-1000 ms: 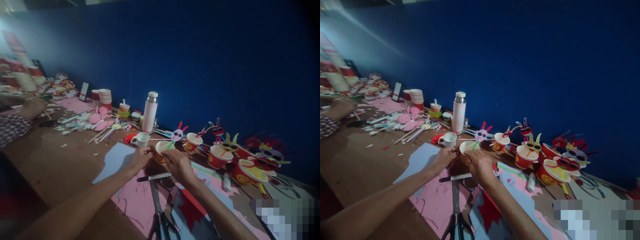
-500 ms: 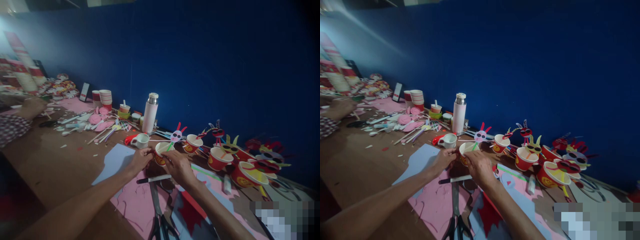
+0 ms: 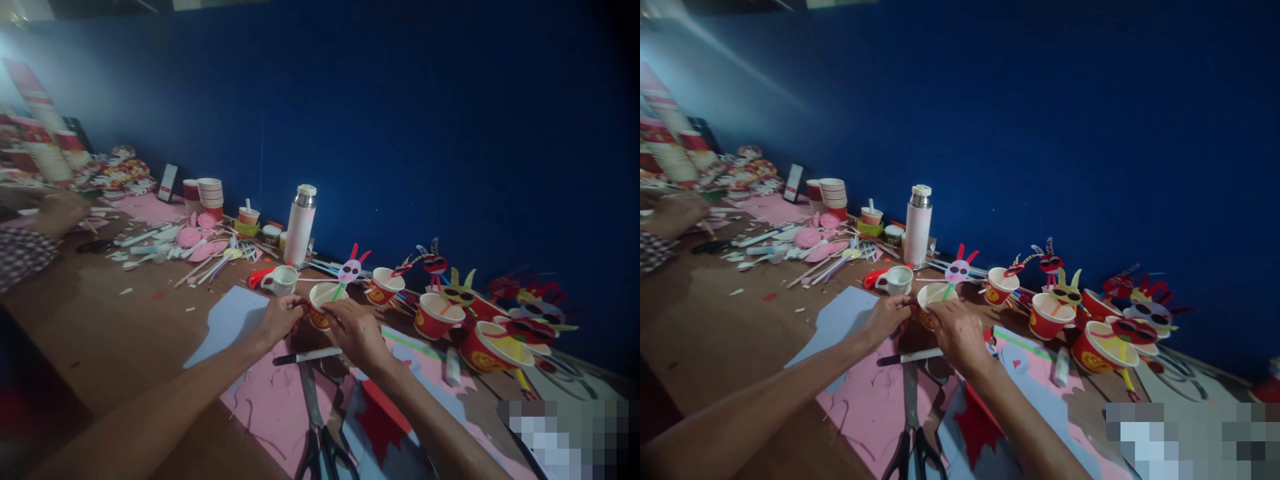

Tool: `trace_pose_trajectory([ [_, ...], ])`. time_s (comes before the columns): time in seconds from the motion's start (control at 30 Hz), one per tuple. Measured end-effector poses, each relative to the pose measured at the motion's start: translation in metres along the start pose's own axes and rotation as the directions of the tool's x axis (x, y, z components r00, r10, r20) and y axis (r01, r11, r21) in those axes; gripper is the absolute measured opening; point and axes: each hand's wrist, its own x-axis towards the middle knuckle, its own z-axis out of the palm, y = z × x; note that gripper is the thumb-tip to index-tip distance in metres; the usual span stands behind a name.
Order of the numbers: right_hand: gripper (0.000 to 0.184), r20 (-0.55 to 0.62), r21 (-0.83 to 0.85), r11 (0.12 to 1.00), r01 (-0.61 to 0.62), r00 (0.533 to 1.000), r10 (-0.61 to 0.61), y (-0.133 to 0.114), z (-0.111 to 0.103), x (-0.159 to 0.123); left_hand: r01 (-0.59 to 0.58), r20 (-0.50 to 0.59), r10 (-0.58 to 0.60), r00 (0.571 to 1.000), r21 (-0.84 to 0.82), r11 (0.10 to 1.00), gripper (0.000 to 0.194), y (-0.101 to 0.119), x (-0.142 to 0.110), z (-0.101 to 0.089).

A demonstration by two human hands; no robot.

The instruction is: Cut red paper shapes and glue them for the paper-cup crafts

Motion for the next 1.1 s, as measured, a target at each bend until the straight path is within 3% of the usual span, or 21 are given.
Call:
trace_pose_trajectory([
  [0.23,0.017,0.014,-0.009,1.0,-0.013,1.0,0.013,-0.0009,0.0007,0.0001,0.078,0.035,-0.08,0.996,0.052,0.996,0.027,-0.004,0.002,-0.0012],
  [0.47,0.018,0.017,-0.016,1.0,-0.015,1.0,0.016,-0.0016,-0.0016,0.0009,0.085,0.043,-0.087,0.995,0.05,0.995,0.028,-0.0056,0.0033,-0.0003],
  [0.87,0.017,-0.001,-0.049,0.999,0.002,1.0,-0.002,-0.0007,-0.001,0.0017,-0.052,0.014,0.053,0.998,-0.049,0.997,0.012,-0.0053,0.0026,-0.0015],
  [1.1,0.019,0.017,-0.09,0.996,0.018,1.0,-0.017,-0.0023,-0.0008,0.0015,-0.076,0.015,0.078,0.997,-0.12,0.99,0.025,-0.0003,-0.0031,-0.0024],
])
